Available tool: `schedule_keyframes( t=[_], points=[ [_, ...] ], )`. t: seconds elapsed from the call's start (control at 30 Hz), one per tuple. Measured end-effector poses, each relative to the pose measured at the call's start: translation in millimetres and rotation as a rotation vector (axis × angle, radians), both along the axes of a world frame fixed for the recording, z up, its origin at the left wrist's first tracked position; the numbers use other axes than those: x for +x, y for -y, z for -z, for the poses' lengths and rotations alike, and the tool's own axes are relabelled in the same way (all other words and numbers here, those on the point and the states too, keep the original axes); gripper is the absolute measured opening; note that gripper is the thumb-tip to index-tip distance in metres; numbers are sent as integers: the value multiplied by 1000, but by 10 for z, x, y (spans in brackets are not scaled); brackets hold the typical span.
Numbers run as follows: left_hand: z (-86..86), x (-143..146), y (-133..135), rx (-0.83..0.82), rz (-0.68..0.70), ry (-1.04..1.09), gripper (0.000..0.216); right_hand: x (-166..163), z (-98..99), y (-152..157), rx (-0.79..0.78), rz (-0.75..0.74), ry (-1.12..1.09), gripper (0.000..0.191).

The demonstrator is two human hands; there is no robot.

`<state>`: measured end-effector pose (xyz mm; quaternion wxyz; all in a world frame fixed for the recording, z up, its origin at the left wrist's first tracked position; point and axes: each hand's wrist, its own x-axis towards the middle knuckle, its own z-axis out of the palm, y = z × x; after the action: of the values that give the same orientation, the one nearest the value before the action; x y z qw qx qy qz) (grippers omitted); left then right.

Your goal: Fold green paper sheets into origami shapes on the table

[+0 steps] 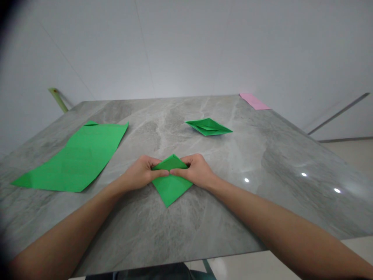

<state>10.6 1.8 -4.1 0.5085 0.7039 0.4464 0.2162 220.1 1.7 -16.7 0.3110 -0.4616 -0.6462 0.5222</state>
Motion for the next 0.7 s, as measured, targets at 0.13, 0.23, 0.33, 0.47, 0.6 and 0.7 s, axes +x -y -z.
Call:
schedule_keyframes(
  t=[0.13,0.23,0.33,0.47,0.6,0.7],
  points=[
    [-44,42,43,165,6,-124,31,-7,36,31,64,5,9,19],
    [-41,58,50,165,25,-159,33,-24,40,50,85,34,22,20],
    [-20,71,51,103,46,-140,34,-47,15,71,155,60,45,27],
    [-34,98,65,47,41,-123,34,-63,-52,75,226,111,4,23],
    [-64,112,89,8,56,-152,34,-32,-114,2,248,264,-96,20],
    [-49,105,95,11,36,-142,34,7,-119,-71,193,318,-202,29]
  ],
)
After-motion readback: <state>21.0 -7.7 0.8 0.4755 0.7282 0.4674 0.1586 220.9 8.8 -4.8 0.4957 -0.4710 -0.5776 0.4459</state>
